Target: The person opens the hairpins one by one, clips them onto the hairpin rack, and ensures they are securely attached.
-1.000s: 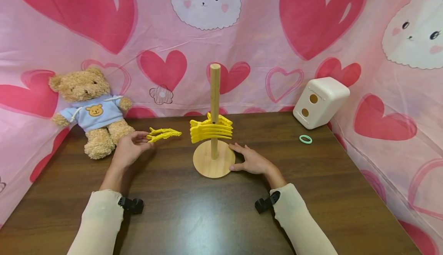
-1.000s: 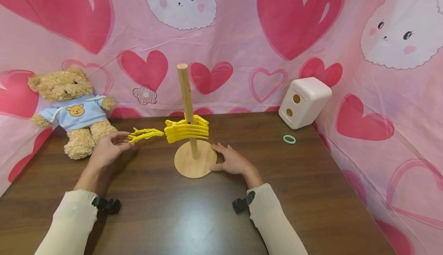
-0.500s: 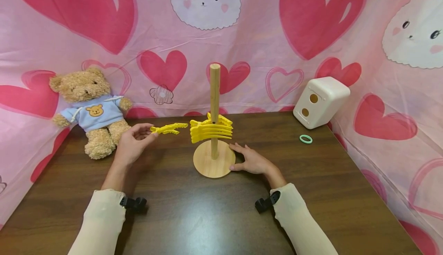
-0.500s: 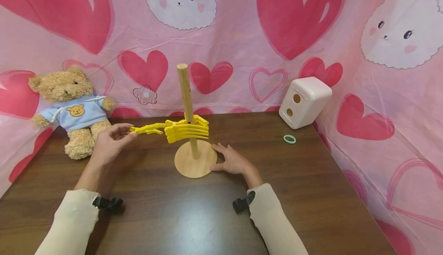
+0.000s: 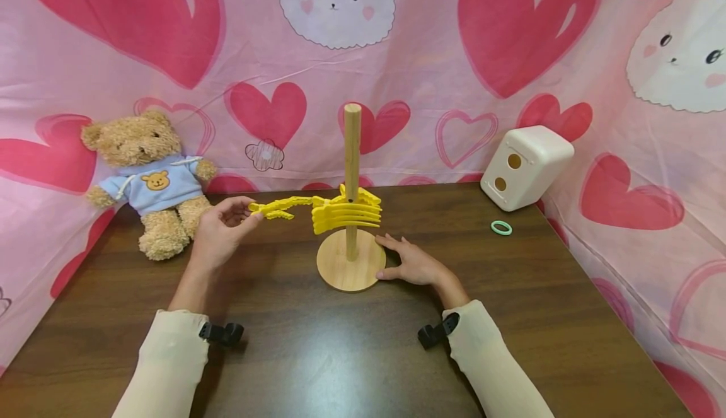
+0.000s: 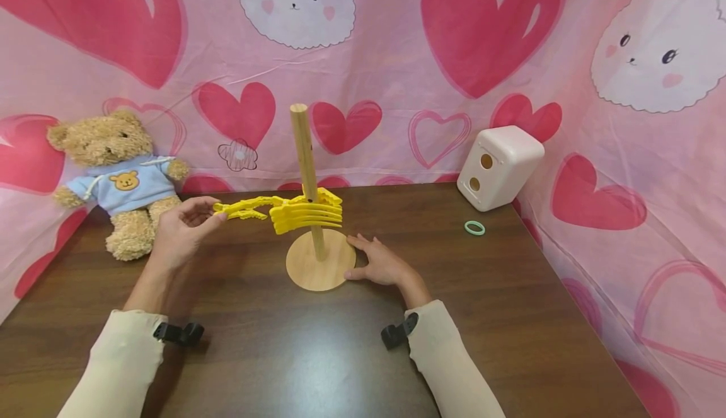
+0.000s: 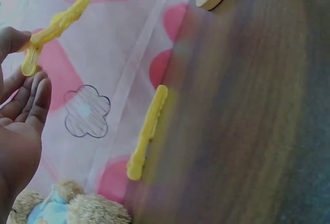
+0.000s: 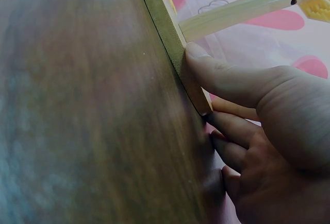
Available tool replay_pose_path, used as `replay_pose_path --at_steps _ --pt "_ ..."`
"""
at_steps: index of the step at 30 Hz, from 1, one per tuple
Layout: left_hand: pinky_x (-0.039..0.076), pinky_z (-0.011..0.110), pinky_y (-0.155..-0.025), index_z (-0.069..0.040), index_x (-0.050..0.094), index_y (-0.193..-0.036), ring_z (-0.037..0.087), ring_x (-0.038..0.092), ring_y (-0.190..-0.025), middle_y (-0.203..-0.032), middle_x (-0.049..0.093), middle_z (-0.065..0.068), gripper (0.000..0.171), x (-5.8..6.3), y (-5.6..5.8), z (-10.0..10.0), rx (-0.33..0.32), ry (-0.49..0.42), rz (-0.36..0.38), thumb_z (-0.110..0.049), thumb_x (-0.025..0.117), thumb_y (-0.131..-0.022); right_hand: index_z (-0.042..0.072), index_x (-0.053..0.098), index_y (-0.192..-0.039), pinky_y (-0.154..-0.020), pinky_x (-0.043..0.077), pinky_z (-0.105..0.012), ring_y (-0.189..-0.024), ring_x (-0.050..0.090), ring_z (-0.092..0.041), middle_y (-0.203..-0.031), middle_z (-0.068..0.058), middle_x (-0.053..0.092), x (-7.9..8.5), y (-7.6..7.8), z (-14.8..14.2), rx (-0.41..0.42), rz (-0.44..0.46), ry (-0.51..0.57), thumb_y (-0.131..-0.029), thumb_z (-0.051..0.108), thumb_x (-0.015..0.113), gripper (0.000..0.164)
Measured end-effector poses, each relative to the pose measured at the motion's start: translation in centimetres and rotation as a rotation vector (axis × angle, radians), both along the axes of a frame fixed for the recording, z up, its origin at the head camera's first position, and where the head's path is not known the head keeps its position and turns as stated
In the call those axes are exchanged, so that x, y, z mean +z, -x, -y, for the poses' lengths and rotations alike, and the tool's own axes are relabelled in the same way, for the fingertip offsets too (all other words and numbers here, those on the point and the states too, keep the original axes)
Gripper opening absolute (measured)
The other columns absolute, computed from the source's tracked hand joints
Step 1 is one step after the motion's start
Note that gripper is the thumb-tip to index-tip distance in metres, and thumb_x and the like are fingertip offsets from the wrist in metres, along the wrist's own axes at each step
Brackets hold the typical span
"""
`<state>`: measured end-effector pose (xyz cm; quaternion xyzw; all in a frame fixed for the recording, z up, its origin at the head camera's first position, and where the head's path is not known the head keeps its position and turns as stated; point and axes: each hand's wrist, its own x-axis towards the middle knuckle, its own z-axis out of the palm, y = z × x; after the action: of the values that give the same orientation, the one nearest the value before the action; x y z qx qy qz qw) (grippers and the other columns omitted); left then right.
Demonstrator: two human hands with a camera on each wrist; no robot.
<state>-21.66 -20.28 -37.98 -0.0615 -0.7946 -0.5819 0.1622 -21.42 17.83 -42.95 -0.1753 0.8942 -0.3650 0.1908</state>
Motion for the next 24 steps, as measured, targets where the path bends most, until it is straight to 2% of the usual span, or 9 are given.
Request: replay_pose_path --at_steps 6,11,13,19,24 --pt "0.053 0.013 -0.077 0.007 0.067 -0.115 0.010 0.062 -0.084 -0.091 0.065 -0.002 0.033 1.0 -0.5 -0.4 -0.012 0.023 -0.077 -0.010 0.079 -0.089 0.014 0.037 -0.158 -0.118 0.011 -0.065 -0.150 0.009 -0.048 -0.165 -0.017 0.022 0.0 0.0 0.0 0.006 0.003 -0.007 -0.090 0.032 0.079 0.082" --pt "0.051 0.011 -0.073 0.010 0.068 -0.112 0.004 0.061 -0.081 -0.088 0.064 -0.008 0.027 1.5 -0.5 -0.7 -0.025 0.031 -0.181 0.003 0.077 -0.087 0.014 0.037 -0.158 -0.119 0.011 -0.065 -0.151 0.008 -0.047 -0.165 -0.017 0.022 0.1 0.0 0.0 0.016 0.000 -0.011 -0.091 0.032 0.078 0.081" --pt "0.050 0.011 -0.071 0.012 0.068 -0.109 0.003 0.060 -0.078 -0.086 0.064 -0.009 0.025 1.8 -0.6 -1.0 -0.013 0.038 -0.216 0.007 0.076 -0.086 0.014 0.037 -0.158 -0.119 0.011 -0.064 -0.151 0.009 -0.047 -0.165 -0.017 0.022 0.1 0.0 0.0 0.017 -0.001 -0.011 -0.091 0.032 0.078 0.081" --pt "0.048 0.012 -0.069 0.008 0.070 -0.105 0.003 0.059 -0.075 -0.084 0.064 -0.007 0.022 3.0 -1.0 -1.9 0.038 0.107 -0.255 0.001 0.079 -0.086 0.014 0.037 -0.158 -0.119 0.010 -0.063 -0.151 0.009 -0.046 -0.165 -0.017 0.023 0.2 0.0 0.0 0.007 0.000 -0.007 -0.090 0.032 0.079 0.082" --pt "0.048 0.012 -0.071 0.008 0.071 -0.104 0.003 0.059 -0.074 -0.084 0.063 -0.010 0.022 3.7 -1.2 -2.4 0.066 0.096 -0.285 0.001 0.079 -0.086 0.014 0.037 -0.158 -0.119 0.010 -0.064 -0.151 0.009 -0.046 -0.165 -0.017 0.023 0.2 0.0 0.0 0.007 -0.003 -0.005 -0.090 0.032 0.079 0.082"
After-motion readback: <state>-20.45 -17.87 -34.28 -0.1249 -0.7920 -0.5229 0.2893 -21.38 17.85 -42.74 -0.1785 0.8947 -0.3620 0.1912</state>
